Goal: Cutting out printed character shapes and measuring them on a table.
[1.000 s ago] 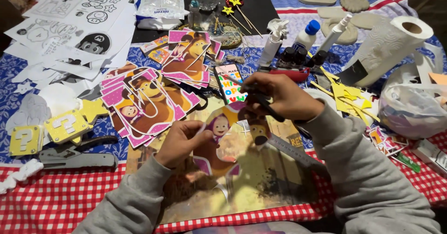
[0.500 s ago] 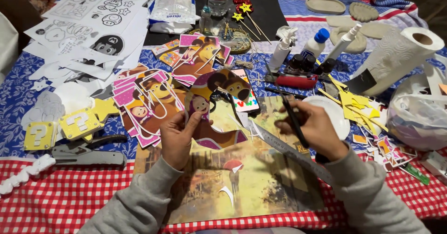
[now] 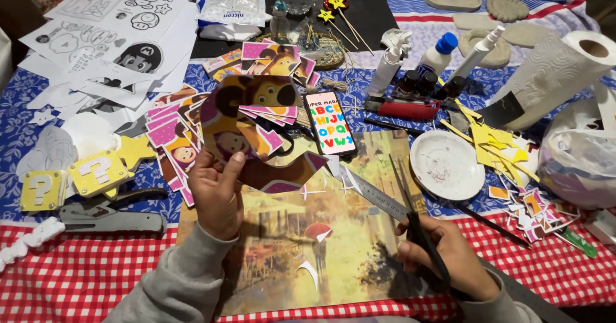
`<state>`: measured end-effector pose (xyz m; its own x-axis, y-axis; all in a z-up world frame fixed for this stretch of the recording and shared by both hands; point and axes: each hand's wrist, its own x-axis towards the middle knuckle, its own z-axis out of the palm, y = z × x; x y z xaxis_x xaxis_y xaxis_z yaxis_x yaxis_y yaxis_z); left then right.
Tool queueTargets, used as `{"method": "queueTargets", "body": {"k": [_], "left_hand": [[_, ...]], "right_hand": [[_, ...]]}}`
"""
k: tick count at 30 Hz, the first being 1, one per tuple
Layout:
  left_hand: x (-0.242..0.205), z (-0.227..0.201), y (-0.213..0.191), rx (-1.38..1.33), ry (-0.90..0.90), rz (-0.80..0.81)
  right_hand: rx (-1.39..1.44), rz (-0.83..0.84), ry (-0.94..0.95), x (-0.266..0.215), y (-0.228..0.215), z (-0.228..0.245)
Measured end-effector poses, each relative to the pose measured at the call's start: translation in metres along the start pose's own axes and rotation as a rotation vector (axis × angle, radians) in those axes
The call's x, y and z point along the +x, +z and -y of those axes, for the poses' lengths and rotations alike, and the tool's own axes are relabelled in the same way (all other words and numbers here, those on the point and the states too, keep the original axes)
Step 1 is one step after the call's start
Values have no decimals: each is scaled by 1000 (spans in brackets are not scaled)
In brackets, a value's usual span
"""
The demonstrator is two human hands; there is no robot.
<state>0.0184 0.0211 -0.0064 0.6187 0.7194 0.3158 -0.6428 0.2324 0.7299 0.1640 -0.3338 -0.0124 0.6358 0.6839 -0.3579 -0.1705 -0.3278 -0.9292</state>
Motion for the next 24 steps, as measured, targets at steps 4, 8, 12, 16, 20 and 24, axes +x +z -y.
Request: {"method": "queueTargets", "body": {"k": [4, 8, 12, 16, 20, 24], "left_hand": [[-9, 8, 3, -1, -145, -2], [-18, 24, 0, 93, -274, 54], [-19, 23, 5, 93, -350, 40], [-15, 24, 1, 118, -325, 21], [-15, 26, -2, 97, -281, 30], [-15, 24, -1, 96, -257, 49]], "right_hand": [[-5, -30, -2, 8, -3, 0], [-97, -164, -89, 21, -2, 12], [-105, -281, -172, 27, 2, 15], [-138, -255, -155, 24, 2, 11], [-92, -252, -121, 16, 5, 12], [24, -236, -127, 9, 9, 12]]}}
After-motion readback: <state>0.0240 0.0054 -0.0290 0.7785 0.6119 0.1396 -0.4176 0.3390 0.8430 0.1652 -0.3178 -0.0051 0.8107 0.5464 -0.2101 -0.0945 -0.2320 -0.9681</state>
